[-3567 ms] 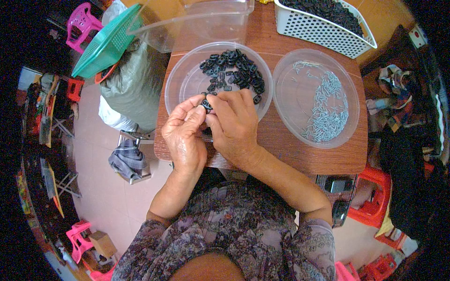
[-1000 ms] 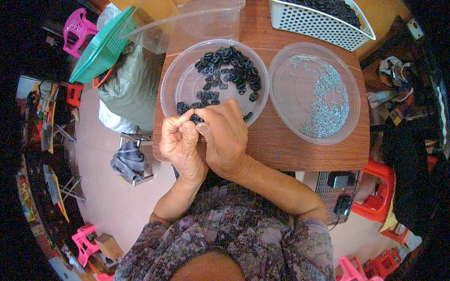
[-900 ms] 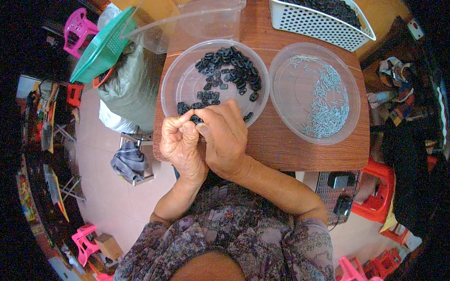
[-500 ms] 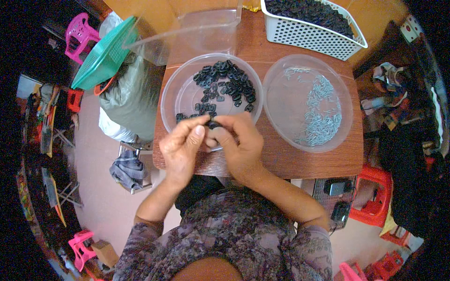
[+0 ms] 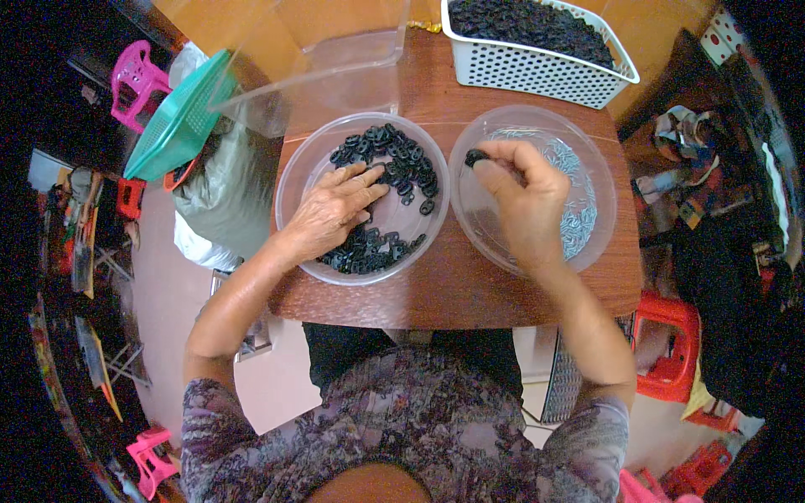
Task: Manually linking and assembling black plastic components for manufacturing.
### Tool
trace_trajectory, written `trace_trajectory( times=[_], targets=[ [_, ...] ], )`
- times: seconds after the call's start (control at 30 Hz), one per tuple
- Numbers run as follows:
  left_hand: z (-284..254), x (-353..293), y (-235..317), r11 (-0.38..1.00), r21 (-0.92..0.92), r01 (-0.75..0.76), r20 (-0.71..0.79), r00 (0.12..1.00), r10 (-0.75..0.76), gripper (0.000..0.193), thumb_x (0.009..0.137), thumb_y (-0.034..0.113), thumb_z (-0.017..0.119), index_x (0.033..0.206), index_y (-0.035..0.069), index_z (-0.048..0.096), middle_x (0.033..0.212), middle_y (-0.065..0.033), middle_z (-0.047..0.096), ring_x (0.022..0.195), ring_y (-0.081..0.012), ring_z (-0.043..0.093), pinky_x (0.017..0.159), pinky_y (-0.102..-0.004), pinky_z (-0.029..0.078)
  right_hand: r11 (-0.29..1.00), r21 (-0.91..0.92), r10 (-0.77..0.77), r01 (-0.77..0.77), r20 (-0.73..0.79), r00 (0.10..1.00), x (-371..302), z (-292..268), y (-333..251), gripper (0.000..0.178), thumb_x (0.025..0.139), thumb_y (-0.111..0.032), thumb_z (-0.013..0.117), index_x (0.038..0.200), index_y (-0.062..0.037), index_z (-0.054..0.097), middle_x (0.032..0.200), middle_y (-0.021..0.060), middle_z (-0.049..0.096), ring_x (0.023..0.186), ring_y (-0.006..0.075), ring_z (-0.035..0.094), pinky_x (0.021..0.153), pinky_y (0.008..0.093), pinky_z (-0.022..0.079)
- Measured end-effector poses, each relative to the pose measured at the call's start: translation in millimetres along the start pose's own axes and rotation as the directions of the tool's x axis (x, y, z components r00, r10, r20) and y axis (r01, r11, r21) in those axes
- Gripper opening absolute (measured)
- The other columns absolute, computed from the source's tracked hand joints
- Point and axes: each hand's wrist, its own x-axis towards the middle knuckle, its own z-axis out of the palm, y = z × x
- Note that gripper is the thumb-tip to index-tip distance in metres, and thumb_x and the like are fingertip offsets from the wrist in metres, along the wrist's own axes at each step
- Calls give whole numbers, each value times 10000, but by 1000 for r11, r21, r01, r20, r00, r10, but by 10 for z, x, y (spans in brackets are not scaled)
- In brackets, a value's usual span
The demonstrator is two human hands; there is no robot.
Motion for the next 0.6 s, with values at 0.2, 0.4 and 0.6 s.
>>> trace_trajectory(
  times=[0.2,0.4,0.6],
  targets=[
    [-119,-163,-12,994,-104,-33,68,997,40,370,681,27,637,1046,27,585,1219,-145,501,1107,-302,471,905,-388,393,990,-98,-110,105,-45,993,473,-243,39,152,747,-18,607,892,20,639,810,23,633,716,82,554,666,208,442],
    [-288,-326,-27,945,-307,115,-111,981,-156,300,687,-28,610,977,47,623,1114,-169,575,1009,-316,550,856,-377,438,978,-171,-137,115,-123,983,954,-538,75,173,782,-34,611,944,25,626,816,4,611,690,65,519,619,192,387],
    [-252,-240,-43,966,-228,120,-123,981,-151,274,688,4,624,962,15,611,1100,-163,575,1010,-310,541,838,-376,432,958,-229,-199,171,-103,975,1305,-666,189,212,747,-47,624,939,44,633,846,67,645,754,120,572,700,247,455]
  ],
)
